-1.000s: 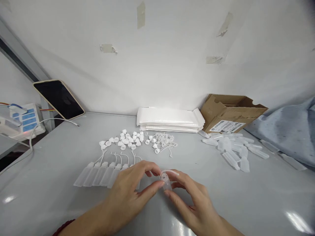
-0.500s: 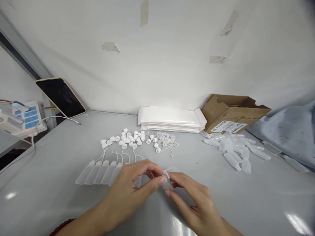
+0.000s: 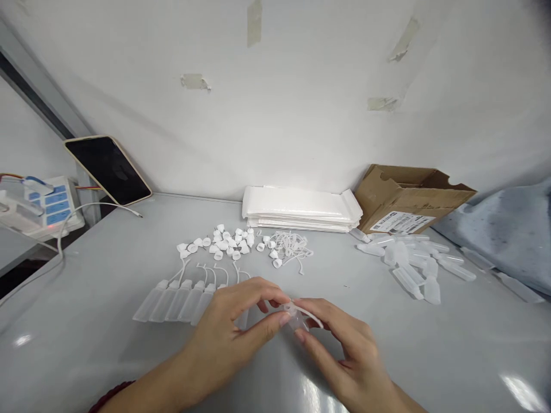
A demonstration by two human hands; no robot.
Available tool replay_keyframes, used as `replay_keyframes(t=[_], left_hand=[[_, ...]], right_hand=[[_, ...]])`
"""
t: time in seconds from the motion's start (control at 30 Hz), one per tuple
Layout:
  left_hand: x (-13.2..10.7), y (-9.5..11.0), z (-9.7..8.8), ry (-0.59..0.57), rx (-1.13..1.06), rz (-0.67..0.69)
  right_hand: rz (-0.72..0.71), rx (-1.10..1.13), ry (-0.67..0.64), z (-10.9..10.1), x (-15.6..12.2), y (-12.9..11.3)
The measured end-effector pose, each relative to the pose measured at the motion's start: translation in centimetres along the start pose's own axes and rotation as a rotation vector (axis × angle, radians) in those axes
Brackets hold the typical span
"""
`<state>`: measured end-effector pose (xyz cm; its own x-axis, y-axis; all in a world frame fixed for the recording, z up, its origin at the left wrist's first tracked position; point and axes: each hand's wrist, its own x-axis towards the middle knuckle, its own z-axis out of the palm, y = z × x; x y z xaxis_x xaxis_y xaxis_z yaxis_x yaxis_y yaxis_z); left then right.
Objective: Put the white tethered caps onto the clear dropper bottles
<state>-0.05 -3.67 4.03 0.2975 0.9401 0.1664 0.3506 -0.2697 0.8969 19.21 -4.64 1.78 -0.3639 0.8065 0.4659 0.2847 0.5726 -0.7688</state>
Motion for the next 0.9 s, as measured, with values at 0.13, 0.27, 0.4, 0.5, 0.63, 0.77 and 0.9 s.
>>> replay_keyframes(t=[0.13, 0.27, 0.4, 0.5, 0.63, 0.77, 0.9], left_hand=[[0.0, 0.0, -0.1, -0.021, -0.092, -0.112], [0.2, 0.0, -0.1, -0.076, -0.152, -0.162], [0.4, 0.2, 0.0, -0.082, -0.130, -0.128], [0.4, 0.3, -0.1, -0.100, -0.115, -0.150], [0.1, 0.2, 0.0, -0.092, -0.043, -0.131], [-0.3, 0.1, 0.4, -0.038, 0.072, 0.050], [-0.6, 0.0, 0.7, -0.074, 0.126, 0.151]], right_hand=[[0.058, 0.063, 0.022, 0.1, -0.2, 0.1], [0.101, 0.160, 0.029, 0.2, -0.3, 0.1], [0.158, 0.239, 0.016, 0.3, -0.4, 0.0], [0.248, 0.360, -0.014, 0.3, -0.4, -0.1], [0.530, 0.778, -0.128, -0.1, 0.2, 0.1], [0.695, 1.122, -0.225, -0.6, 0.8, 0.4], [0.740, 1.282, -0.240, -0.6, 0.9, 0.6]])
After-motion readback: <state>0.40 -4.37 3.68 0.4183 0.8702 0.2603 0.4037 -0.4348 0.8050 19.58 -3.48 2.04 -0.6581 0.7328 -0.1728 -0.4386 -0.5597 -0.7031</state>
